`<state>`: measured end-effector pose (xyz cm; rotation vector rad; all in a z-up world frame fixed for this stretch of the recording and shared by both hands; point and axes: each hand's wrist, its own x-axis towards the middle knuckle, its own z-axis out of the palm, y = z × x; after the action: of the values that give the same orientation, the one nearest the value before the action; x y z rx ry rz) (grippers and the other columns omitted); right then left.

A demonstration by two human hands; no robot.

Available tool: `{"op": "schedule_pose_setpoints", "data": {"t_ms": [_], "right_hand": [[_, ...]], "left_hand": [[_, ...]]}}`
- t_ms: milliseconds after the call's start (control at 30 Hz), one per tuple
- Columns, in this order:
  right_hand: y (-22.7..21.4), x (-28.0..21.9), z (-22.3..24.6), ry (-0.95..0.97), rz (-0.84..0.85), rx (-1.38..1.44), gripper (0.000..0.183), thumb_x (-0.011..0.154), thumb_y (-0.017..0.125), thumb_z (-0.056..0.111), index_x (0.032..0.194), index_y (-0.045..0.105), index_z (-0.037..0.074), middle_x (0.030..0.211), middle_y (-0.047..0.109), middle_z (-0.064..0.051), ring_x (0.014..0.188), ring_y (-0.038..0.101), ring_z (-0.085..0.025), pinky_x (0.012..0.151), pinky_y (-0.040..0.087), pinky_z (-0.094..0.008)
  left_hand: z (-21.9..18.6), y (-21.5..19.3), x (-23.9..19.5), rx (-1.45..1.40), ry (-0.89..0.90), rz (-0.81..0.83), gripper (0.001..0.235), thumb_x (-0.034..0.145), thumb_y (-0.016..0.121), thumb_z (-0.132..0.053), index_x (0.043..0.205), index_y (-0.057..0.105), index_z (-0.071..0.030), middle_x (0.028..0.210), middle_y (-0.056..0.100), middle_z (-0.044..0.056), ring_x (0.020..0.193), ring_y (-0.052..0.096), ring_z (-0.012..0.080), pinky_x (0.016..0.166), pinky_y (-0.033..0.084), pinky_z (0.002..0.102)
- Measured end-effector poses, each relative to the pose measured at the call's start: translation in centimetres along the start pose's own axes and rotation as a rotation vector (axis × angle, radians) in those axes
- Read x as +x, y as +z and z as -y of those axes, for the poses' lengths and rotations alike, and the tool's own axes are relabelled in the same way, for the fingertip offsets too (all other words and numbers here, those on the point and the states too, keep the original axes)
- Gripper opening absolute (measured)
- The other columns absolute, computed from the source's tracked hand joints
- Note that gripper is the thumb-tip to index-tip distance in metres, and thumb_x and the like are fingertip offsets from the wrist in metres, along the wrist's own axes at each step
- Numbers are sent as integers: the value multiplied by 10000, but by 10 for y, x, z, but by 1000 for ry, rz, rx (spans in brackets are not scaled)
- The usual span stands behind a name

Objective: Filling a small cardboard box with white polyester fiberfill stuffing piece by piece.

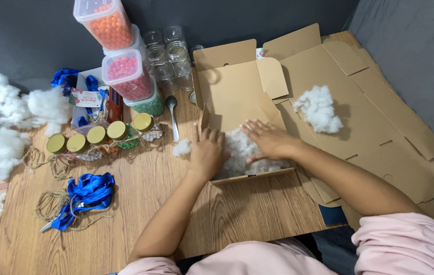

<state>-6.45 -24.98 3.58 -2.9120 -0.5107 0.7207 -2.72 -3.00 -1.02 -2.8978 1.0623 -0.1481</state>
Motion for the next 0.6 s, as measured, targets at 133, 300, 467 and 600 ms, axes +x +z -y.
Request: {"op": "schedule_pose_setpoints", "data": {"t_ms": [133, 300, 467, 600], "right_hand": [[-36, -24, -2, 65, -83, 71, 970, 907, 598, 624, 1619, 164, 130, 1633, 277, -207, 1510, 251, -361, 1236, 160, -549], [-39, -44, -30, 49, -513, 67, 680, 958, 604, 381, 1569, 378, 188, 1259, 700, -134, 1120, 679, -369, 1013, 485, -527], [-54, -46, -2, -97, -698, 290, 449, 943, 646, 243, 1379, 591, 155, 1114, 749, -109, 1018, 726, -289, 874, 555, -434], [-53, -26, 28, -213, -712, 362, 350, 959, 651, 222, 1297, 672, 131, 1053, 761, -117, 945, 751, -286, 822, 592, -399]], "left_hand": [[45, 6, -7, -43, -10, -275, 447, 876, 668, -364, 1287, 642, -190, 1294, 632, 44, 1264, 539, 276, 1103, 392, 534], [105, 38, -32, -170, -198, -274, 688, 809, 785, -446, 1403, 551, -189, 1308, 609, 98, 1158, 637, 340, 952, 503, 514], [114, 83, -38, -274, -307, -92, 610, 818, 772, -339, 1379, 546, -260, 1266, 620, 96, 1045, 690, 390, 842, 569, 530], [104, 52, -37, -584, -350, -223, 255, 964, 644, -308, 1209, 590, -262, 938, 646, 102, 875, 704, 409, 734, 569, 538]]}}
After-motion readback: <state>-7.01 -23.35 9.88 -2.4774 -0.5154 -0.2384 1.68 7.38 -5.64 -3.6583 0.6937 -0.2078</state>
